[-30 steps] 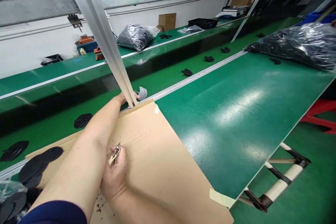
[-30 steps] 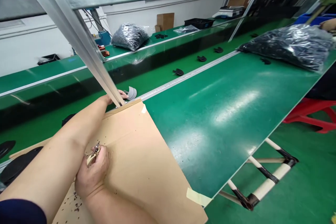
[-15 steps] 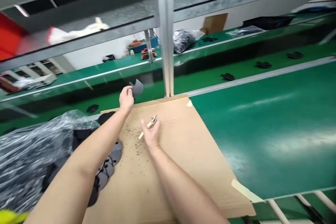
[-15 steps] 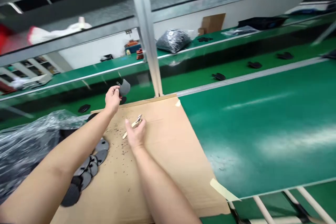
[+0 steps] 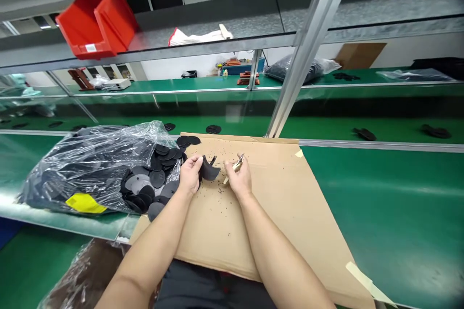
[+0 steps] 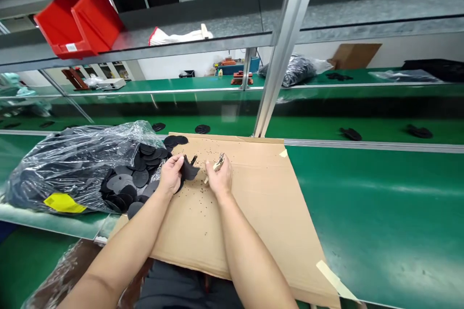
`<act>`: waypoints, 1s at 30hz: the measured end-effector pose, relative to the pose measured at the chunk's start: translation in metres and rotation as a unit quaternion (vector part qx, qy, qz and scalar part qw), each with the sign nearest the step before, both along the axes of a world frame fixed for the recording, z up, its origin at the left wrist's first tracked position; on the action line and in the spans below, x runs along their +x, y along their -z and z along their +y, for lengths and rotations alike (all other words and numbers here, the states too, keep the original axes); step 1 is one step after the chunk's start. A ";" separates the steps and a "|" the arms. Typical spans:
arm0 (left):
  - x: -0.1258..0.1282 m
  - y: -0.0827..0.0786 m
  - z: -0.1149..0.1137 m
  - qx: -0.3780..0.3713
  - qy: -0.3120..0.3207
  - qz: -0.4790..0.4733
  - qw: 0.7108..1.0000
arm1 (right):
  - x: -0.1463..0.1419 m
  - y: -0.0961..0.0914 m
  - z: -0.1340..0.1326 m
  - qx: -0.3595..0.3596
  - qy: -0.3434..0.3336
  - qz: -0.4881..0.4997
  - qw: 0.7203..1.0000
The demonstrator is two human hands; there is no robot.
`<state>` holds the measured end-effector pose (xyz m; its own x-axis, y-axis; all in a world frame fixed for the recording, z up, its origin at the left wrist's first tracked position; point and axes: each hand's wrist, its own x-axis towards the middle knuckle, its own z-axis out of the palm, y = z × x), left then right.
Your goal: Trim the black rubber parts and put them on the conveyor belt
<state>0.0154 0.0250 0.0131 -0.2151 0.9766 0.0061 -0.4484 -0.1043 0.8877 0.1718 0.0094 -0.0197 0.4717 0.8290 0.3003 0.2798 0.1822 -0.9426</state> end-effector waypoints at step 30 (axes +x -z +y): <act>-0.015 0.001 -0.002 -0.067 0.046 -0.080 0.993 | 0.001 -0.024 -0.021 0.073 -0.241 -0.357 0.900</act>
